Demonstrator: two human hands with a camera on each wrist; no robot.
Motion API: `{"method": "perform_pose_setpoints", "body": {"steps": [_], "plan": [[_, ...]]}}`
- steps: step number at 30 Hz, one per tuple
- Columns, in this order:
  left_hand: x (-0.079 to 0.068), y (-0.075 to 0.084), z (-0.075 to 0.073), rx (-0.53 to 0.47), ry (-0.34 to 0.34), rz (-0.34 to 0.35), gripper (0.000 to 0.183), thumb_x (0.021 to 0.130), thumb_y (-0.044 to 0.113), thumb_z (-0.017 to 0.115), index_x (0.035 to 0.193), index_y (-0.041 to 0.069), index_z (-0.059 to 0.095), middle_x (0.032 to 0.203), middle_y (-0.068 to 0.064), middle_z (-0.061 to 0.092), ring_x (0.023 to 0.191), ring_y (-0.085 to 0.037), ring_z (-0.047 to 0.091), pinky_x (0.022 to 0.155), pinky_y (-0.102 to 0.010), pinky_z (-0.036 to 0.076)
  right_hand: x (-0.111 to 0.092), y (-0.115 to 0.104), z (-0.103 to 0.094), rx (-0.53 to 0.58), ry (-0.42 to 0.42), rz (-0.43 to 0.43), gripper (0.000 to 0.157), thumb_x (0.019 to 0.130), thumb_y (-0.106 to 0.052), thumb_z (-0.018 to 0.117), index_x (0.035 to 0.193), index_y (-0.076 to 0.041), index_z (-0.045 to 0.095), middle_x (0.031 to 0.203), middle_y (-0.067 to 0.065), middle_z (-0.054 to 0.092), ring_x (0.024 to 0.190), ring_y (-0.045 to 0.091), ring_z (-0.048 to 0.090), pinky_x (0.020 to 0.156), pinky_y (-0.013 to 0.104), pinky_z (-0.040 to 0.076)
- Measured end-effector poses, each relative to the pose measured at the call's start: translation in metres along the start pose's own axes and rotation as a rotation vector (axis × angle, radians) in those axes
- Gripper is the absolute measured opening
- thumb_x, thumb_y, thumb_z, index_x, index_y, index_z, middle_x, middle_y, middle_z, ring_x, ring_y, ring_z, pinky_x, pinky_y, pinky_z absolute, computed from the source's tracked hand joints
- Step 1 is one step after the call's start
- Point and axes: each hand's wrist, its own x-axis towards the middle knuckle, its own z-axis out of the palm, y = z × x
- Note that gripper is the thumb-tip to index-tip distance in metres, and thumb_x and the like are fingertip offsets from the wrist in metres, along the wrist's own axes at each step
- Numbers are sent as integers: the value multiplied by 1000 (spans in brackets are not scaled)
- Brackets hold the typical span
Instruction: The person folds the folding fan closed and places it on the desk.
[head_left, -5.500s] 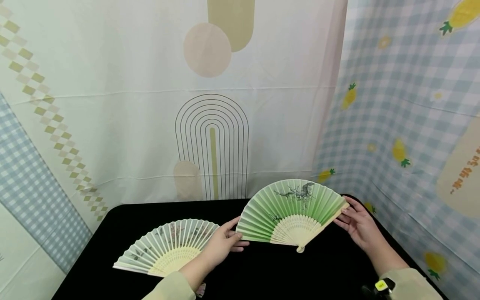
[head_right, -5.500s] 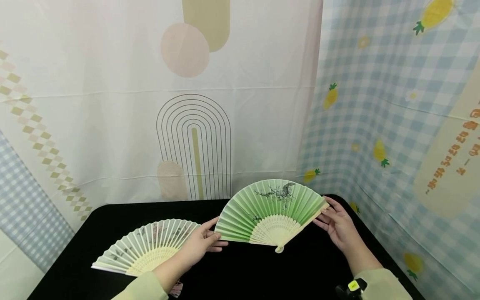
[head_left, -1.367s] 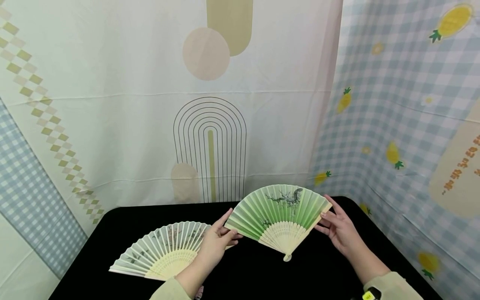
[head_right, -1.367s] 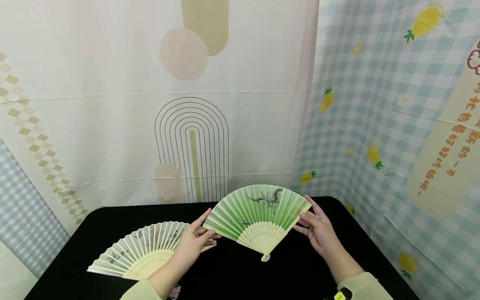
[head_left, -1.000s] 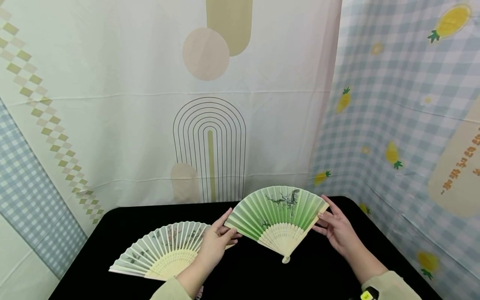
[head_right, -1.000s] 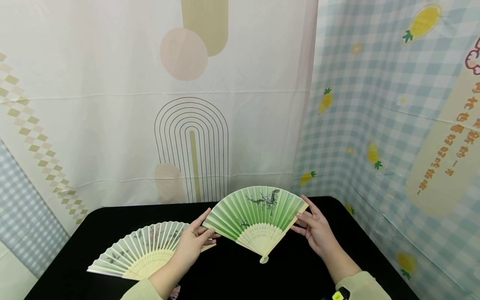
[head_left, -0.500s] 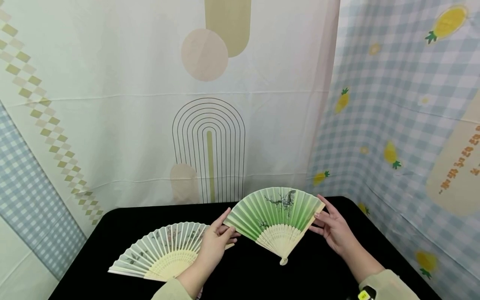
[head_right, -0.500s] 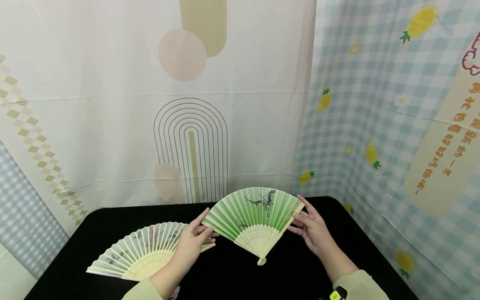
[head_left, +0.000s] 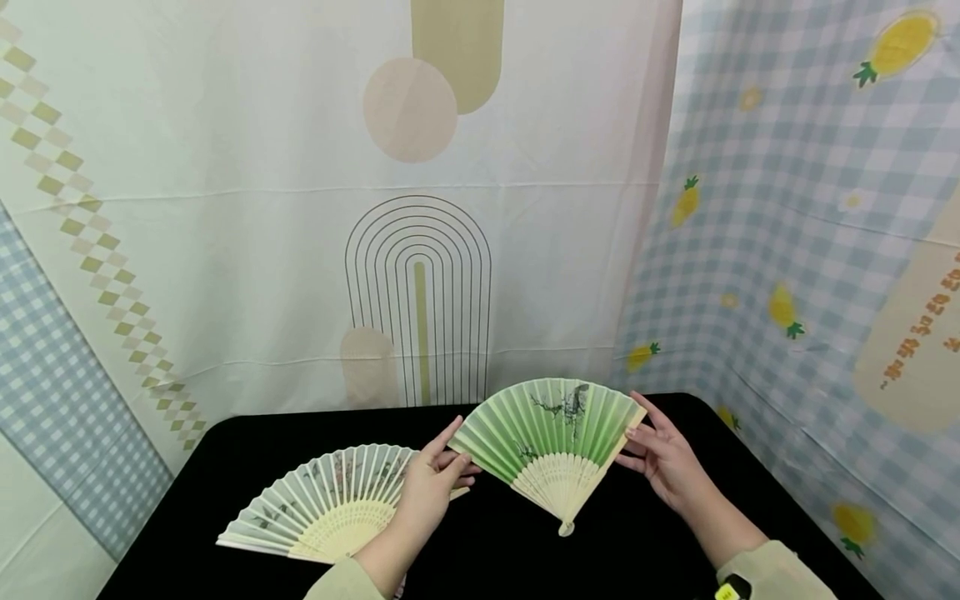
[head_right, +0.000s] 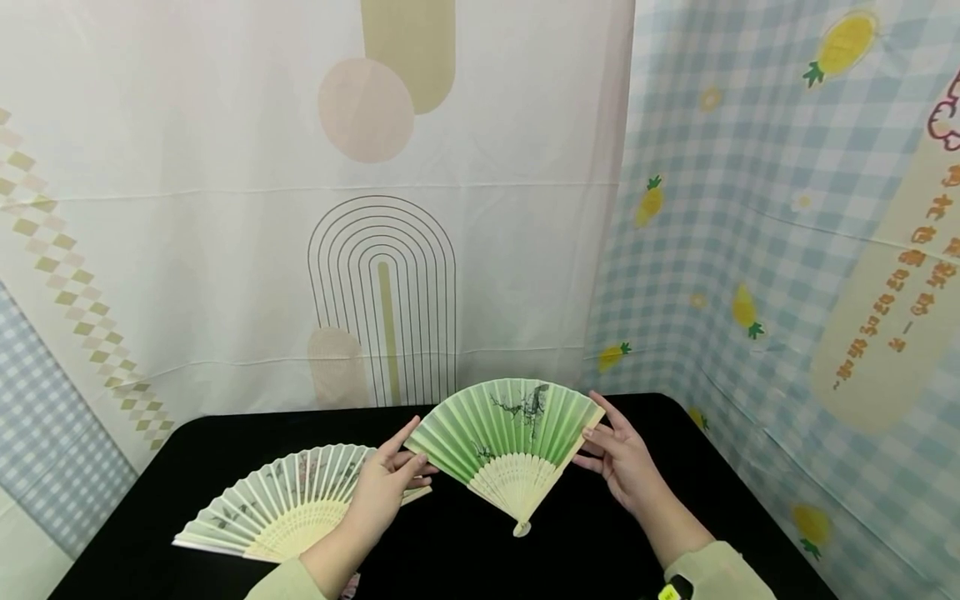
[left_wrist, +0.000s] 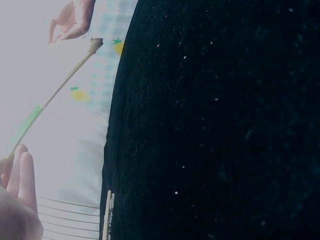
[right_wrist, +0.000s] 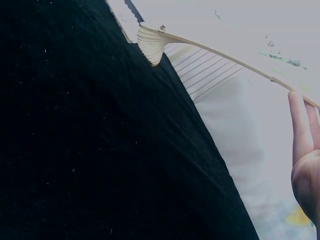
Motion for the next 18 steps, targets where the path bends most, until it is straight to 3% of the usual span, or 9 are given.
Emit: {"method": "perform_pose_setpoints", "body": {"steps": [14, 18], "plan": [[1, -2, 2, -28, 7, -5, 59, 96, 3, 63, 150, 18, 45, 101, -18, 71, 90, -27, 72, 77, -35, 61, 0, 1, 4, -41, -12, 28, 76, 104, 0, 46, 161, -18, 0, 123, 1, 68, 103, 19, 69, 82, 37, 59], [0, -2, 1, -16, -13, -5, 58, 97, 6, 63, 150, 17, 45, 102, -18, 71, 92, -31, 72, 77, -35, 61, 1, 2, 5, -51, -15, 43, 75, 104, 0, 47, 161, -19, 2, 122, 1, 68, 102, 19, 70, 82, 38, 59]]}}
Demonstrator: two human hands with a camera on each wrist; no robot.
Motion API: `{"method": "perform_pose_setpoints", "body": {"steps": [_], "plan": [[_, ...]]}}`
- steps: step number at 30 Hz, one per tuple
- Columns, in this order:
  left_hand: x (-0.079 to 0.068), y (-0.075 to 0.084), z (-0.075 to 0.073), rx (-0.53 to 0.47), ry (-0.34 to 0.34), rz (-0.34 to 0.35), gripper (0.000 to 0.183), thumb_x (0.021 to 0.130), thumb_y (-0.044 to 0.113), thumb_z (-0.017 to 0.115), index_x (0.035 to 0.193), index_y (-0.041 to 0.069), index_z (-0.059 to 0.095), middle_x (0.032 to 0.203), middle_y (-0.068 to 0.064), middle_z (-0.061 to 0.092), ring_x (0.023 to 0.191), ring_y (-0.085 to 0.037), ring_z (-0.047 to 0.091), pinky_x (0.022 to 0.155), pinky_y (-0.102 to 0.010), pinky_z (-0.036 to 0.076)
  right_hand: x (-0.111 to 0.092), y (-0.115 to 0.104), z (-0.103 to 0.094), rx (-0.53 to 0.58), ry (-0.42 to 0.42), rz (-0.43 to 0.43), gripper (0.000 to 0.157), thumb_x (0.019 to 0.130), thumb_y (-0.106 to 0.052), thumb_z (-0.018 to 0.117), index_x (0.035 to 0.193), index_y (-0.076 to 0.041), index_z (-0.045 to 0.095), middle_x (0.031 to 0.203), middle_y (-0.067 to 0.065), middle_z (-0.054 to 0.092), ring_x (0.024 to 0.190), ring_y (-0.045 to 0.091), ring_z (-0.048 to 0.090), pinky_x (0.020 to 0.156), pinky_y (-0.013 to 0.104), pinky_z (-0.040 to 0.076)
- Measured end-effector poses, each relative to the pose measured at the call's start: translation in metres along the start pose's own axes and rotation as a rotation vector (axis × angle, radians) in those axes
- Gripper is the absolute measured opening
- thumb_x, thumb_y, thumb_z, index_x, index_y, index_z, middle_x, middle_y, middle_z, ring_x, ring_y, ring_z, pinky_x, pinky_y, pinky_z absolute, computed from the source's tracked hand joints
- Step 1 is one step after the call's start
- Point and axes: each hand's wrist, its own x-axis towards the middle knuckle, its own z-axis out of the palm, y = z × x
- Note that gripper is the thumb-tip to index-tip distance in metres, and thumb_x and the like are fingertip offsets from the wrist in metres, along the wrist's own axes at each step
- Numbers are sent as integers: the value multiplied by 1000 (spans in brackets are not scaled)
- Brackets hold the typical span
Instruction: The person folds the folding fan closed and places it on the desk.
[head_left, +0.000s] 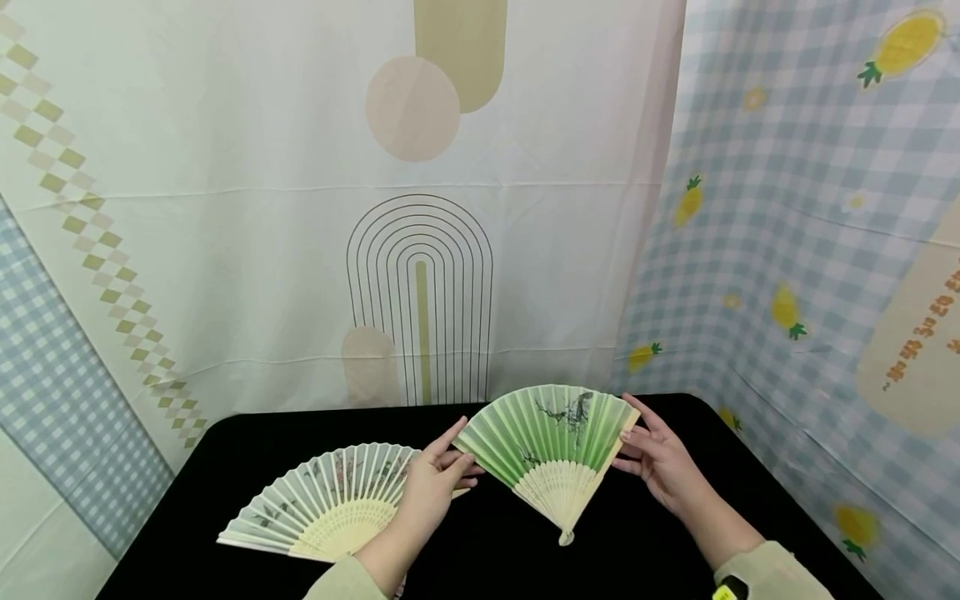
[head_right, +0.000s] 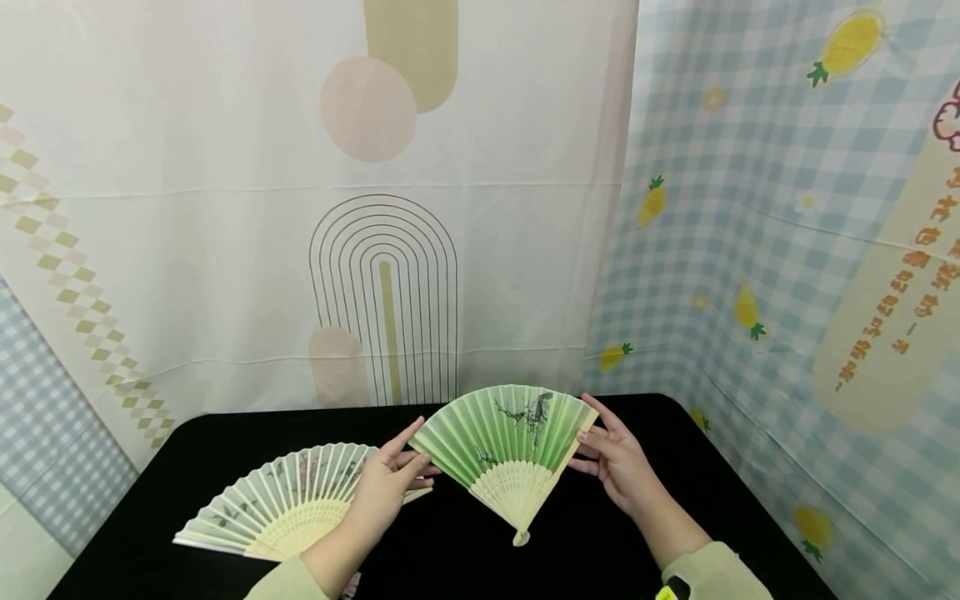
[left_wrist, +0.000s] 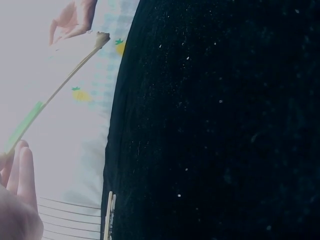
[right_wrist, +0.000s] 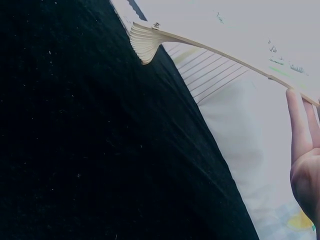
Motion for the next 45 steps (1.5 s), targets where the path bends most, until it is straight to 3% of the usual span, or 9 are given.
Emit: {"method": "perform_pose_setpoints", "body": {"steps": [6, 15, 27, 45], "plan": [[0, 3, -1, 9, -40, -15, 59, 97, 8, 64, 151, 20, 43, 106, -17, 71, 97, -39, 69, 77, -34, 61, 0, 3, 1, -8, -5, 9, 73, 103, 0, 47, 161, -20, 6, 122, 0, 69, 101, 20, 70, 81, 38, 60], [0, 2, 0, 14, -41, -27, 60, 97, 12, 65, 152, 20, 42, 105, -16, 72, 90, -31, 72, 74, -36, 61, 1, 4, 3, -27, -5, 18, 74, 103, 0, 49, 161, -19, 7, 122, 1, 69, 101, 21, 70, 81, 39, 59], [1, 0, 4, 29, -29, -20, 59, 96, 12, 66, 151, 18, 44, 103, -15, 72, 89, -29, 72, 72, -35, 61, 0, 5, 5, -35, -21, 28, 76, 102, -1, 49, 161, -15, 3, 123, 1, 68, 102, 23, 70, 80, 39, 60], [2, 1, 6, 36, -24, -22, 58, 96, 11, 66, 150, 18, 45, 101, -13, 72, 86, -26, 73, 71, -36, 61, 1, 9, 10, -78, 0, 33, 76, 100, 0, 53, 160, -13, 8, 120, 0, 70, 99, 23, 71, 77, 39, 60]]}}
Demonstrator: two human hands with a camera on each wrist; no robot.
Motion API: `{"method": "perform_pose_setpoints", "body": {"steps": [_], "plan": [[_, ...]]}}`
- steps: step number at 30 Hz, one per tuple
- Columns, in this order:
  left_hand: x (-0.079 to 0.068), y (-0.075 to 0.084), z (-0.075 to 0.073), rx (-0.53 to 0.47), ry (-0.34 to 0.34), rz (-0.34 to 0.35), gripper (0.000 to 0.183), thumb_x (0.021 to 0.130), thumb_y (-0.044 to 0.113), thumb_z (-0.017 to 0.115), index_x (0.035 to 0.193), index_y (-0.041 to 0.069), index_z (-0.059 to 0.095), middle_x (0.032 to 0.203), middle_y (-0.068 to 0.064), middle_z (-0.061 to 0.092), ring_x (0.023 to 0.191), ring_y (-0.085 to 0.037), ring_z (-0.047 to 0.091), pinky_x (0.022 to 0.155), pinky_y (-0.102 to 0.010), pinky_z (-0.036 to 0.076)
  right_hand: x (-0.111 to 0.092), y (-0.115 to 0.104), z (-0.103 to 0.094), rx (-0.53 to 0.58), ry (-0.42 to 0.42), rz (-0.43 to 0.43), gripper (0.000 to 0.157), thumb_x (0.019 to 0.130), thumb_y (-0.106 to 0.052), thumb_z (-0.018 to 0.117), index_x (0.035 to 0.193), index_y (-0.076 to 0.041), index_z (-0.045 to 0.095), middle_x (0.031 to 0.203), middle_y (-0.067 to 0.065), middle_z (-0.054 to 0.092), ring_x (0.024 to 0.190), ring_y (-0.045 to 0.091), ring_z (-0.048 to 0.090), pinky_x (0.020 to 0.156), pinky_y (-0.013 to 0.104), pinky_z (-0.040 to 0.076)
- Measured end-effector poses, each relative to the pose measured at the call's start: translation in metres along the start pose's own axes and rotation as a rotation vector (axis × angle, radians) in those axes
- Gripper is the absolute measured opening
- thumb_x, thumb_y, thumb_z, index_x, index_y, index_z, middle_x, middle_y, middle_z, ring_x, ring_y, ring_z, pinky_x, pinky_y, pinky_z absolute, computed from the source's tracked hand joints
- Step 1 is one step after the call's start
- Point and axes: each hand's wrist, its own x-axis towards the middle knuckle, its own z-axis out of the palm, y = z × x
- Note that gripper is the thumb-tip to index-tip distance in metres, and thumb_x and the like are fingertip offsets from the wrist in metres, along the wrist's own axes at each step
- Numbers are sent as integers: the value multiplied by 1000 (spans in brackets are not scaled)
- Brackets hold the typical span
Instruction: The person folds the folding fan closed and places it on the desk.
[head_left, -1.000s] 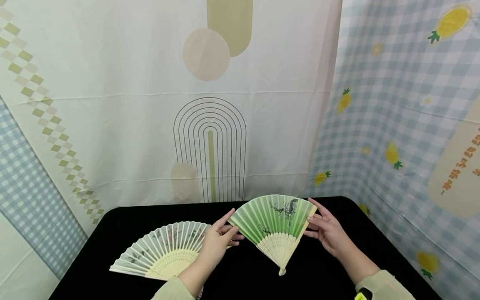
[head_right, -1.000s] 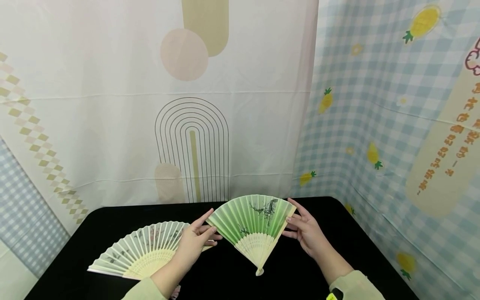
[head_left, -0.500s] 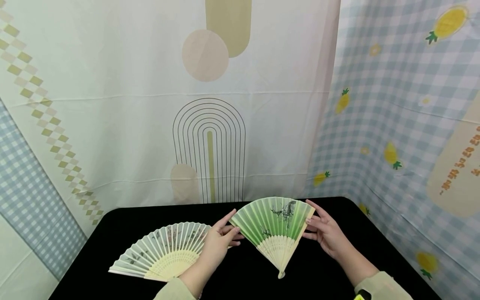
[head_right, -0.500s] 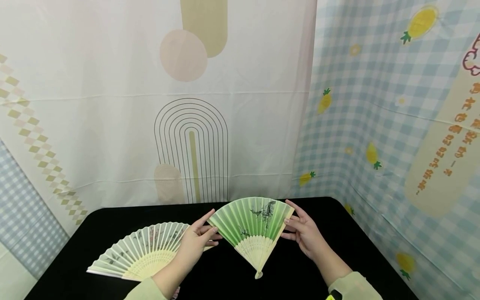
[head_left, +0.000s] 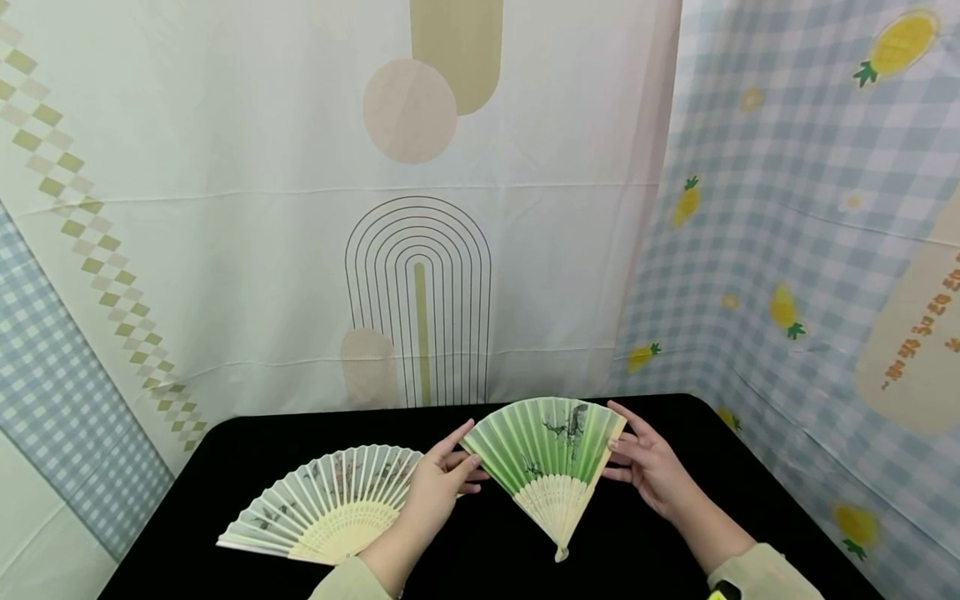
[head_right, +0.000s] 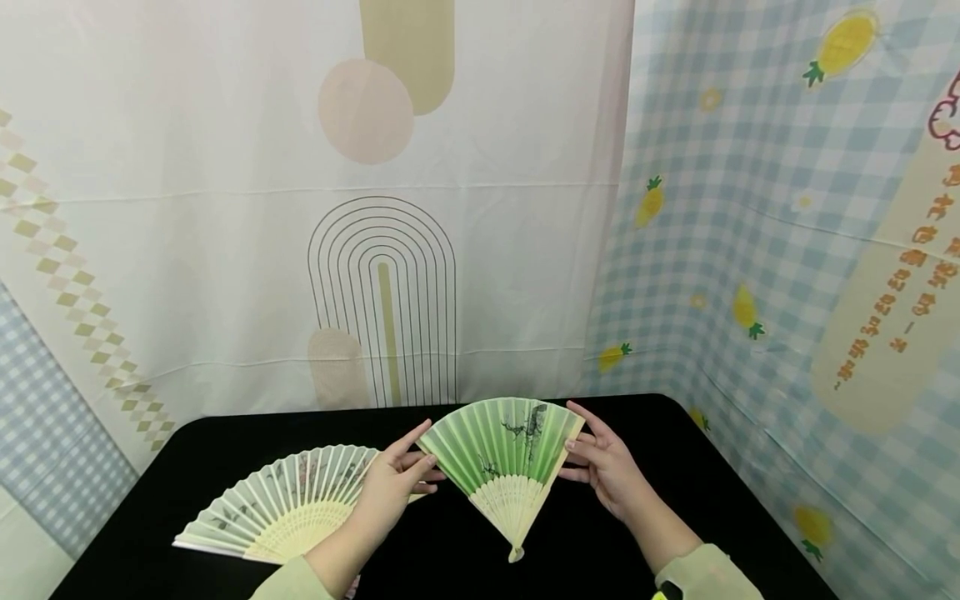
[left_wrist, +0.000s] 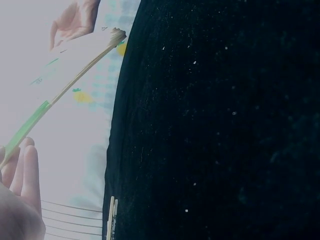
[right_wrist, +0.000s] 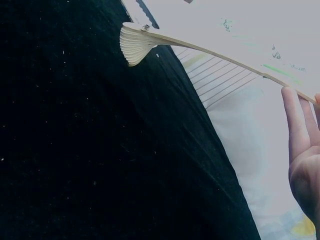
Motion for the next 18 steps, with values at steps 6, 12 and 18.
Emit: {"method": "perform_pose_setpoints", "body": {"steps": [6, 12, 18], "plan": [[0, 0, 0, 13, 3, 14, 57, 96, 11, 66, 149, 15, 46, 97, -13, 72, 84, -25, 73, 70, -35, 62, 0, 1, 1, -6, -13, 2, 75, 101, -2, 54, 160, -16, 11, 121, 1, 69, 100, 24, 70, 78, 40, 60], [0, -1, 0, 26, 2, 21, 56, 96, 13, 66, 149, 14, 47, 96, -13, 72, 83, -24, 73, 69, -34, 62, 0, 2, 1, 2, -15, 15, 76, 100, -3, 55, 161, -15, 11, 122, 2, 69, 101, 25, 70, 78, 41, 60], [0, -1, -2, 26, -12, -3, 55, 97, 15, 66, 149, 19, 48, 98, -11, 72, 85, -24, 73, 70, -33, 61, 0, 2, 3, -3, -18, 23, 73, 100, -3, 55, 160, -18, 15, 121, 2, 69, 100, 25, 70, 79, 41, 60]]}}
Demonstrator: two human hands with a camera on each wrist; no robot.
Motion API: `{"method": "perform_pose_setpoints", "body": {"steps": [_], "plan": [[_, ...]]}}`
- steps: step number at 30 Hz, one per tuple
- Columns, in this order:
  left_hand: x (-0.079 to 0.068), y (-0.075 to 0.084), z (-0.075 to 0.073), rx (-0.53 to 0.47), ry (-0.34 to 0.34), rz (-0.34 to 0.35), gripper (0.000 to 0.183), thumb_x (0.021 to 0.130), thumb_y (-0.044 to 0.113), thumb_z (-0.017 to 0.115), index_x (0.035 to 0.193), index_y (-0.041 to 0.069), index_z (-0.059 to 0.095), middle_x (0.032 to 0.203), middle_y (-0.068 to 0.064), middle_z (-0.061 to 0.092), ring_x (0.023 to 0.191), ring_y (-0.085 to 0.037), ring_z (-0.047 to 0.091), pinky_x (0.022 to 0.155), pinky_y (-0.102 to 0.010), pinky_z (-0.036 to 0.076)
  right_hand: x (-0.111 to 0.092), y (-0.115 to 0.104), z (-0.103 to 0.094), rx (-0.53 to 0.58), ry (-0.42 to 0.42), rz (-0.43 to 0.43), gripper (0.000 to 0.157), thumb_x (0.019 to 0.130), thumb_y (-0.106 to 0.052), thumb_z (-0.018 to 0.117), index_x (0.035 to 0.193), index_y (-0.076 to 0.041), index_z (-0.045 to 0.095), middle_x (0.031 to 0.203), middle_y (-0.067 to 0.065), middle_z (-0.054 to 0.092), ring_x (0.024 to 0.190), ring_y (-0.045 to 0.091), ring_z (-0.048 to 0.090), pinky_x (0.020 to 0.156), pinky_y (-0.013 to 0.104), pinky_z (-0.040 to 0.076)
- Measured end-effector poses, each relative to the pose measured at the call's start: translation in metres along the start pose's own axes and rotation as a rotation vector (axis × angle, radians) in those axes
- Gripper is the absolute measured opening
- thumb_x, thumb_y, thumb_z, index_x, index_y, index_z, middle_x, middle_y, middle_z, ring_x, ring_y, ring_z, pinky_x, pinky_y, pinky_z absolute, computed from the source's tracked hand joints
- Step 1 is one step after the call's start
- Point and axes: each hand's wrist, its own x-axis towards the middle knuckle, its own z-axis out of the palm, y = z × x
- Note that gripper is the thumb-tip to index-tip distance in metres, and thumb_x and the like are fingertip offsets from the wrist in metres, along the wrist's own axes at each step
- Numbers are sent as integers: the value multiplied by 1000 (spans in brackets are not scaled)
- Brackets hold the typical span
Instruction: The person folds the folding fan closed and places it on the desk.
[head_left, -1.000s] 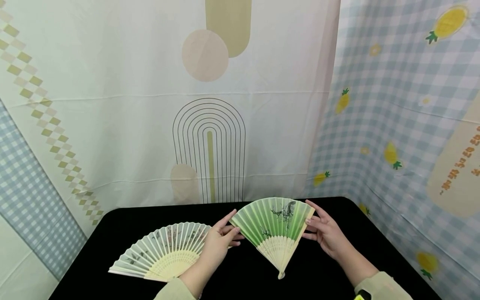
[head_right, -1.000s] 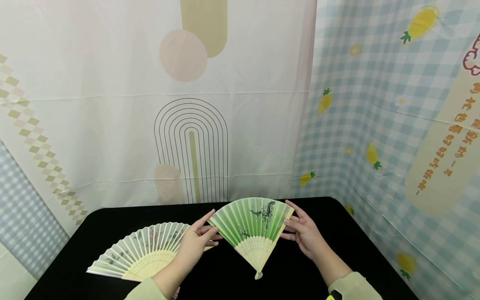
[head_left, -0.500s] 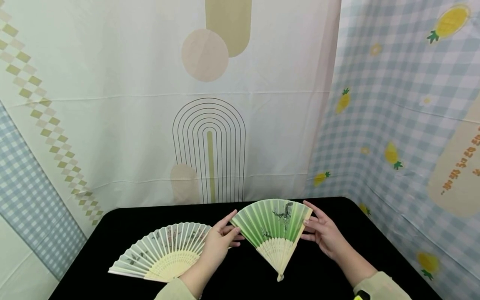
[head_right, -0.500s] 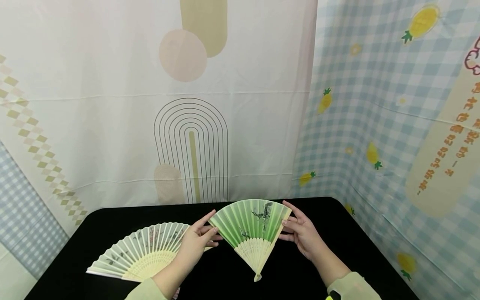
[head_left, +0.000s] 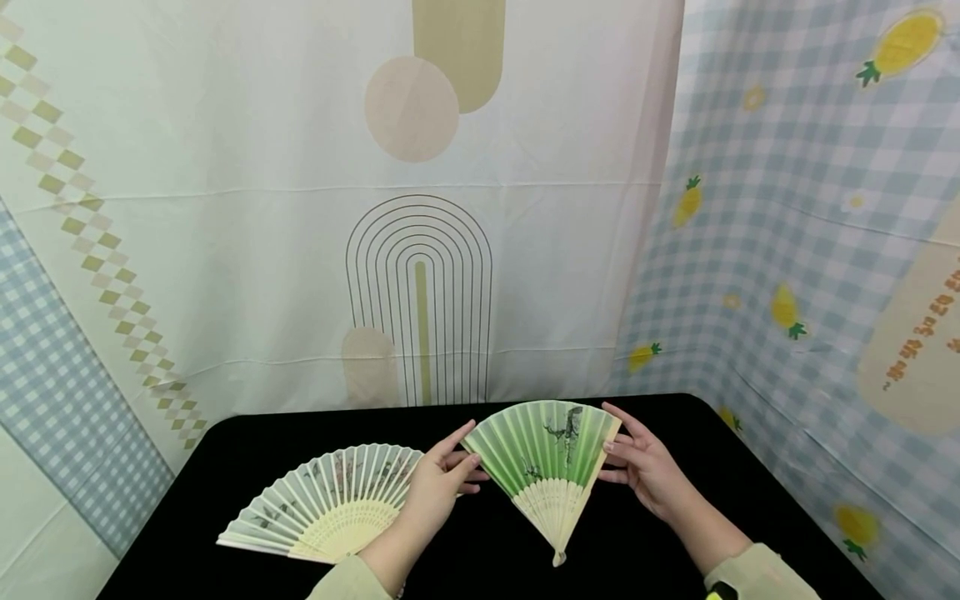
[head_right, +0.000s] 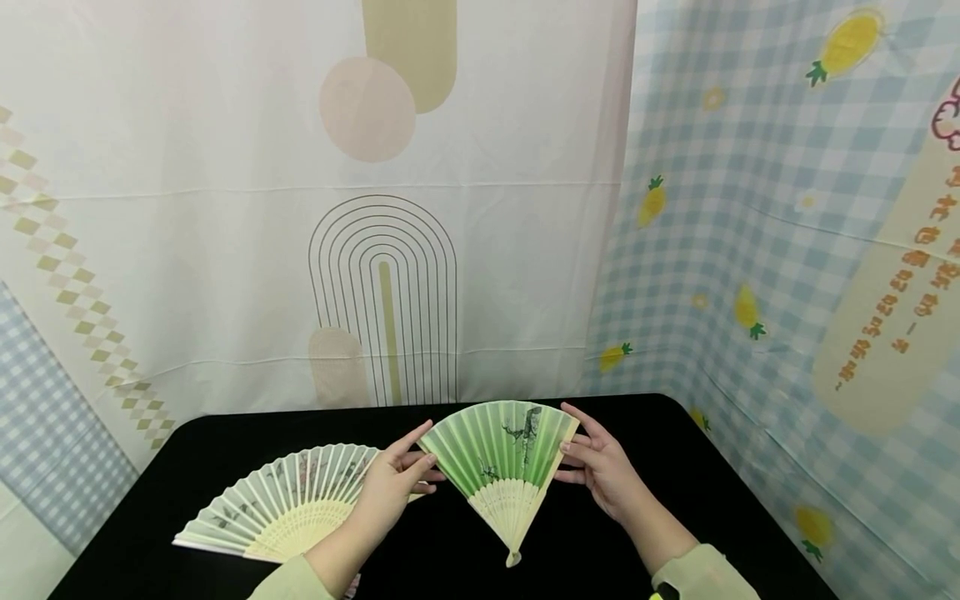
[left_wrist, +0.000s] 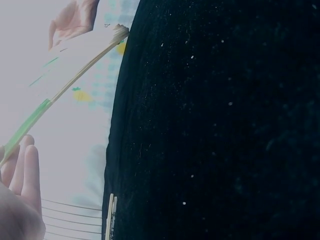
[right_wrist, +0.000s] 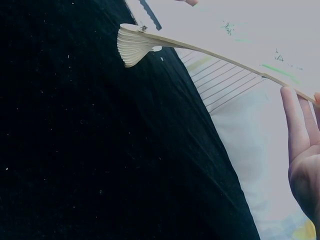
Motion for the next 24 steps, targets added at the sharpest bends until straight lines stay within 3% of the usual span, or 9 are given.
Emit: {"method": "perform_pose_setpoints", "body": {"steps": [11, 24], "plan": [[-2, 2, -1, -8, -28, -8, 54, 98, 15, 63, 149, 20, 46, 108, -14, 71, 92, -27, 72, 74, -34, 61, -2, 0, 5, -33, 1, 9, 75, 100, -4, 56, 160, -17, 14, 119, 1, 69, 98, 23, 71, 78, 39, 60], [-2, 2, 2, 6, -27, 27, 53, 99, 15, 63, 149, 20, 46, 107, -14, 71, 90, -26, 71, 74, -36, 61, -1, 1, 11, -32, -22, 5, 74, 100, -3, 55, 160, -16, 14, 120, 3, 69, 98, 24, 71, 77, 40, 60]]}}
